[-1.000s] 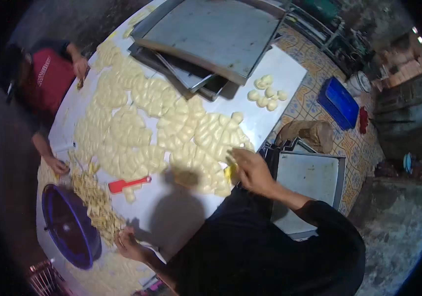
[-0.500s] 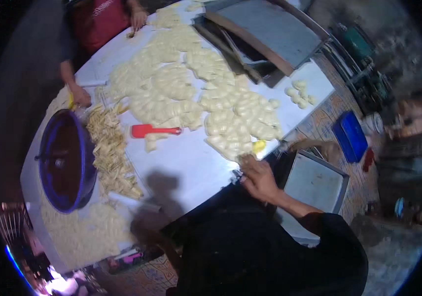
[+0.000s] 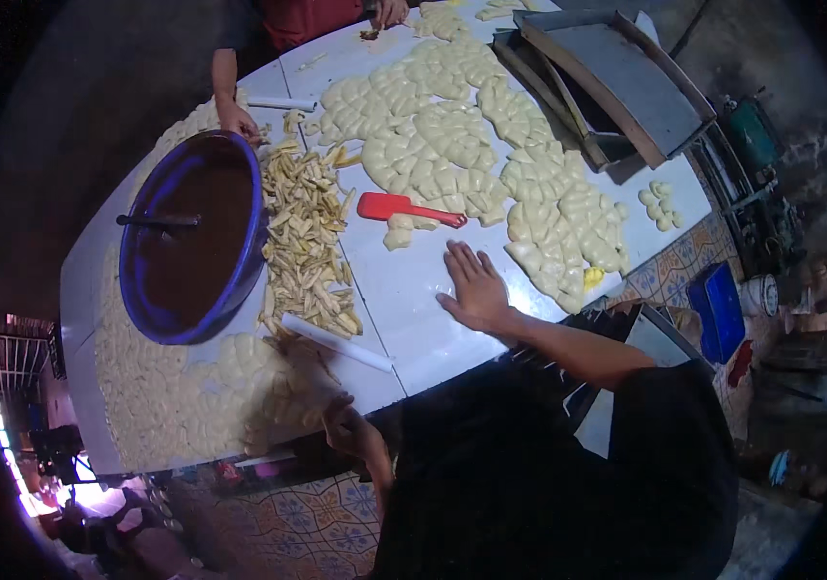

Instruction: The person flattens pieces of dough, spreads chocolate filling onto them with a spatula, adds banana slices, rolls the dough around the filling by hand, and places the pastries onto baking trays.

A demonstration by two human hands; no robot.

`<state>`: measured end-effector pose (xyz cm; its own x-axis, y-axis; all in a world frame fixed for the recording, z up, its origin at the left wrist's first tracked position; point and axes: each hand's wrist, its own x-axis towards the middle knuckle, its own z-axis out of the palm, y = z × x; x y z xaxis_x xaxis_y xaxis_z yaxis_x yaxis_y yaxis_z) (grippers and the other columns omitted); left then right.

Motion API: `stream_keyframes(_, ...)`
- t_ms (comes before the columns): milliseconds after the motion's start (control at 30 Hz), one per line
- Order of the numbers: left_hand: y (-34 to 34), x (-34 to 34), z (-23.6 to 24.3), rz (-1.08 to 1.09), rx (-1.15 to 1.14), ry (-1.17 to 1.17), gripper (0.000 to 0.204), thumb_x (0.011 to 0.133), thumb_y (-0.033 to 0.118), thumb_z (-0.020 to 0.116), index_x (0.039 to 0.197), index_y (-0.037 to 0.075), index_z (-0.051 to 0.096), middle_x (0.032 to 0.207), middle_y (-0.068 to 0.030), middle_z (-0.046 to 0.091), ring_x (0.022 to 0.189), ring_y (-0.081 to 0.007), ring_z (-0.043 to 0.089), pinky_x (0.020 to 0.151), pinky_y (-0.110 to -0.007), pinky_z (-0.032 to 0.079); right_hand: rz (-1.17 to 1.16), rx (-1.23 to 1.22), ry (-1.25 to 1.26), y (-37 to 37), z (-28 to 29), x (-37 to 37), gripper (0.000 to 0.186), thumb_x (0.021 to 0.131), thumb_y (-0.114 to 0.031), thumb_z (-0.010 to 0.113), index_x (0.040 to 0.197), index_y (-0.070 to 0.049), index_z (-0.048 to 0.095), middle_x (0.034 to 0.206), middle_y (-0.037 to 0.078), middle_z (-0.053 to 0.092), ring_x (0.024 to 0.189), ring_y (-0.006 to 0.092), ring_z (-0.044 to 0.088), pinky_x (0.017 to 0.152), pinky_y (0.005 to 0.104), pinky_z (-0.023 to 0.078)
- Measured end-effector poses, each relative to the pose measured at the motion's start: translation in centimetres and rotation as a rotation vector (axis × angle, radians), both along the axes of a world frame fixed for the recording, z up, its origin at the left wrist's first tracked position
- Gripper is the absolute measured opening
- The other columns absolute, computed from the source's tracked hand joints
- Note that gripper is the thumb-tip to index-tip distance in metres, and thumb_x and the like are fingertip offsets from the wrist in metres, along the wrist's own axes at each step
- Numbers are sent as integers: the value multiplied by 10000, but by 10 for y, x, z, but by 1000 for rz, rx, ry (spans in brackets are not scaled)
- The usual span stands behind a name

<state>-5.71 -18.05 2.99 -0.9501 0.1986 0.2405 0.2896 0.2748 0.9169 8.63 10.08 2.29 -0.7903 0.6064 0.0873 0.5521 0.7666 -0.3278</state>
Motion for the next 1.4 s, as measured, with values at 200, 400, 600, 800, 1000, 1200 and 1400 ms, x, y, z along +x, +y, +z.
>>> stream_keyframes(200,61,6,9,-406,-66,175,149,834,-55,508,898,-7,634,889,-127,683,883,-254,666,873,-396,524,427,-165,77,-76,-14,9,591,931,-366,543,1465,-115,499,1614,133,344,1513,339,274,1224,553,209)
stream_keyframes(400,112,16,-4,-668,-160,11,189,964,125,527,958,-21,647,896,-131,682,873,-277,671,839,-400,534,-275,-621,557,32,41,118,281,909,-199,661,1106,-7,716,996,164,714,911,265,696,843,382,546)
stream_keyframes(600,162,45,-18,-764,-115,-98,185,920,54,511,918,-45,667,868,-132,686,829,-266,655,789,-386,527,-957,135,156,246,31,327,474,793,-154,720,1235,-6,632,1137,226,678,1064,434,627,932,480,504)
stream_keyframes(800,194,62,26,-765,-220,-105,195,880,-4,488,917,-47,674,863,-133,681,844,-265,657,813,-378,525,-658,344,0,268,-9,367,274,795,-164,731,1022,-32,653,979,194,674,903,402,640,777,482,510)
stream_keyframes(1000,197,64,31,-894,-64,-320,217,974,50,504,1111,-29,653,987,-130,695,950,-257,684,864,-369,554,-399,-531,556,163,119,223,352,841,-145,778,1165,-24,711,1146,104,599,1068,219,596,846,341,508)
stream_keyframes(1200,218,87,76,-1004,186,-949,399,1064,192,529,1413,7,476,1291,-112,606,1068,-162,648,880,-333,582,225,-846,554,59,117,83,530,899,-59,666,1420,-84,575,1371,160,560,1262,309,557,1062,402,436)
stream_keyframes(1400,187,70,47,-571,217,-446,276,1045,93,542,1301,-9,524,1110,-120,650,949,-144,645,788,-278,554,73,-773,599,12,86,30,410,922,-51,646,1331,-23,618,1320,185,572,1181,280,615,942,344,511)
